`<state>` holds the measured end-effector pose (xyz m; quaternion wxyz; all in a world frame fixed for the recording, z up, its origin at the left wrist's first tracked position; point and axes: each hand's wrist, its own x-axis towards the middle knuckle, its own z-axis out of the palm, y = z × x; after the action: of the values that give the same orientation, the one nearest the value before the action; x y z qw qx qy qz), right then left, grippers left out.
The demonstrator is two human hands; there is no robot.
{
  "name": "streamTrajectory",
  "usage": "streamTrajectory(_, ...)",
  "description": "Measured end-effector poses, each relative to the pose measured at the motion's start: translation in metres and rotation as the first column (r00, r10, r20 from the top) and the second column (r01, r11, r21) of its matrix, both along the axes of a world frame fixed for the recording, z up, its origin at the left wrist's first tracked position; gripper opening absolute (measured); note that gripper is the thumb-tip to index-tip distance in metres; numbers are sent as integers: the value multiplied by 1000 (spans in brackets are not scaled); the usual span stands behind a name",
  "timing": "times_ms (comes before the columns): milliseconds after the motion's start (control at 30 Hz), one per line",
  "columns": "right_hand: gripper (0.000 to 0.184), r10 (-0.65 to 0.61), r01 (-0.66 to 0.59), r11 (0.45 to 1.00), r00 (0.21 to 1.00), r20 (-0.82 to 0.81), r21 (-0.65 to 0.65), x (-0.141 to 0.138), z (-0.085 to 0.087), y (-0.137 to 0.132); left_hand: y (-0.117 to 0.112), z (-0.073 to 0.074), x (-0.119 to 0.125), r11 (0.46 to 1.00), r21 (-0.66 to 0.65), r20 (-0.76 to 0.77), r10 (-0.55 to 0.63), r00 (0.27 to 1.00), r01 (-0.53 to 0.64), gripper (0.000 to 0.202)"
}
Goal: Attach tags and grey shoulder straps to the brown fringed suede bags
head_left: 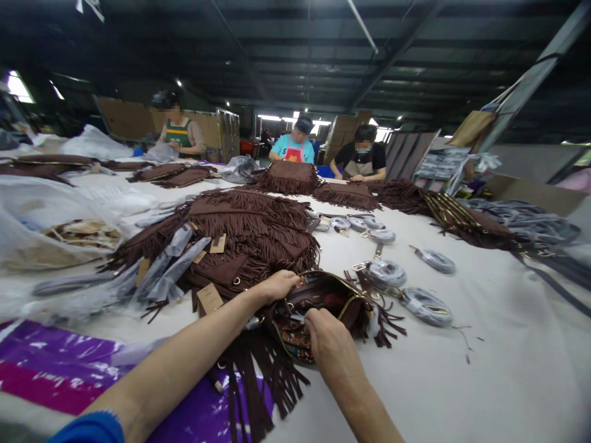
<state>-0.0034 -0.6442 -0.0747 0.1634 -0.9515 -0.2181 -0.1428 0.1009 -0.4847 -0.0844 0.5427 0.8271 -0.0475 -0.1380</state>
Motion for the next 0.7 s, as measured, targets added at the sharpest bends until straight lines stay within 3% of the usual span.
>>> streamTrajectory(233,30,162,-185,952,981,108,243,10,0,4,3,5,-4,997,-75,-11,-6,1000,5,25)
streamTrajectory(467,27,297,-322,893,947,126,315,9,2,13,3,6,-5,995,-99,-8,29,1000,-30,21)
streamTrajectory(600,19,181,-206,848,979,99,488,3,0,5,3,4,-5,990,-128,-39,53,998,-58,20)
streamTrajectory(700,20,132,-133,838,991,40,529,-4,-3,-1,3,4,-4,985,-155,-66,63,996,-73,19)
